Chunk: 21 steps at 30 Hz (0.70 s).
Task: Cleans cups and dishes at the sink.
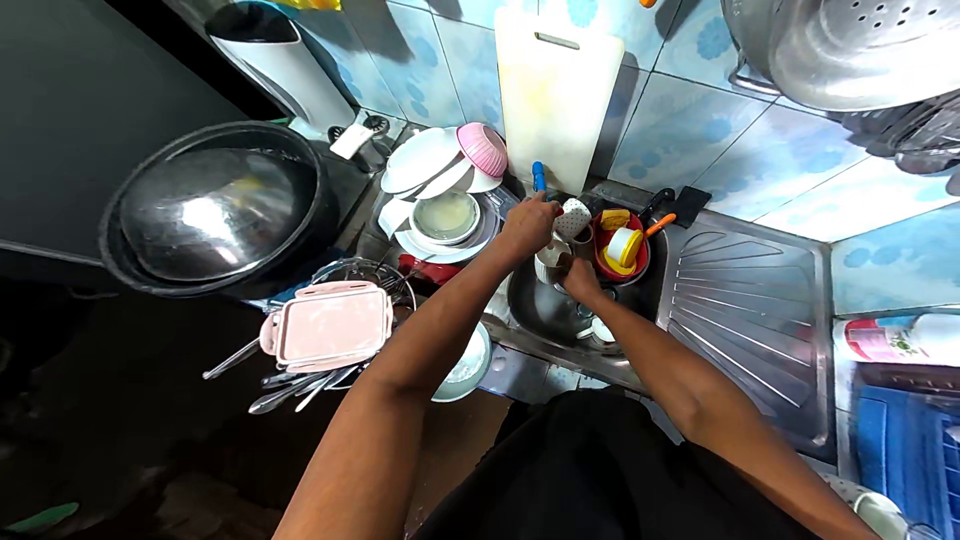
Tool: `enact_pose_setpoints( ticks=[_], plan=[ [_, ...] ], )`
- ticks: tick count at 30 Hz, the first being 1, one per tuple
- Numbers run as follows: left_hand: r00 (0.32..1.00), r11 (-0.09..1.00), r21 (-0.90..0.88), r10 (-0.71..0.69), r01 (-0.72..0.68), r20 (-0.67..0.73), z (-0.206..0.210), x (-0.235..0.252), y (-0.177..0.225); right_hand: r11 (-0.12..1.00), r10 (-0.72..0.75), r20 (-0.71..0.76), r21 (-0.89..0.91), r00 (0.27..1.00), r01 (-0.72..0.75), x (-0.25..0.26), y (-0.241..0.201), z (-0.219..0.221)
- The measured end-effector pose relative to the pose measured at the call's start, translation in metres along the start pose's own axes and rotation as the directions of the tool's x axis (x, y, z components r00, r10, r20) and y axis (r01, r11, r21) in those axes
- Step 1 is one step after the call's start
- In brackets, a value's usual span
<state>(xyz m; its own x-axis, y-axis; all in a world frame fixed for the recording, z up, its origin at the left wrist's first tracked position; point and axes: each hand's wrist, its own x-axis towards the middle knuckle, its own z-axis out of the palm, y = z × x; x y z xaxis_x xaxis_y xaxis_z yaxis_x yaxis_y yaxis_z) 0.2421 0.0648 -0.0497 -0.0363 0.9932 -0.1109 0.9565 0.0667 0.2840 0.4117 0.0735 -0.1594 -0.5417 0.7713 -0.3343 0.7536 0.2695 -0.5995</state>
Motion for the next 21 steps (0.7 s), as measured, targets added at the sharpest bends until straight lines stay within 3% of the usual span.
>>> enact_pose_setpoints(
  ticks=[5, 8, 13, 16, 19, 21],
  plan=[
    [0.999, 0.999, -0.022, 0.034, -0.034, -0.015, 0.004, 0.000, -0.004, 1.000, -0.015, -0.030, -0.004, 0.999, 0.015, -0.005, -0.001, 0.004],
    [0.978, 0.981, 0.015, 0.193, -0.193, -0.080, 0.001, -0.011, -0.010, 1.000, -0.008, 0.010, 0.009, 1.000, 0.008, -0.018, -0.005, 0.008],
    [0.899, 0.906, 0.083, 0.422, -0.414, -0.116, 0.008, 0.000, -0.032, 0.963, -0.201, -0.059, 0.172, 0.978, 0.208, -0.059, 0.027, -0.012],
    [0.902, 0.914, 0.038, 0.404, -0.403, -0.153, 0.018, 0.001, -0.040, 0.929, -0.061, -0.019, 0.365, 0.998, 0.064, -0.101, 0.039, -0.062],
    [0.902, 0.919, 0.017, 0.389, -0.393, -0.187, 0.024, -0.003, -0.032, 0.773, 0.180, 0.029, 0.614, 0.983, -0.159, -0.133, 0.057, -0.131],
    [0.900, 0.919, 0.007, 0.388, -0.394, -0.199, 0.028, -0.004, -0.026, 0.674, 0.267, -0.021, 0.719, 0.963, -0.171, -0.140, 0.086, -0.176]
  ],
)
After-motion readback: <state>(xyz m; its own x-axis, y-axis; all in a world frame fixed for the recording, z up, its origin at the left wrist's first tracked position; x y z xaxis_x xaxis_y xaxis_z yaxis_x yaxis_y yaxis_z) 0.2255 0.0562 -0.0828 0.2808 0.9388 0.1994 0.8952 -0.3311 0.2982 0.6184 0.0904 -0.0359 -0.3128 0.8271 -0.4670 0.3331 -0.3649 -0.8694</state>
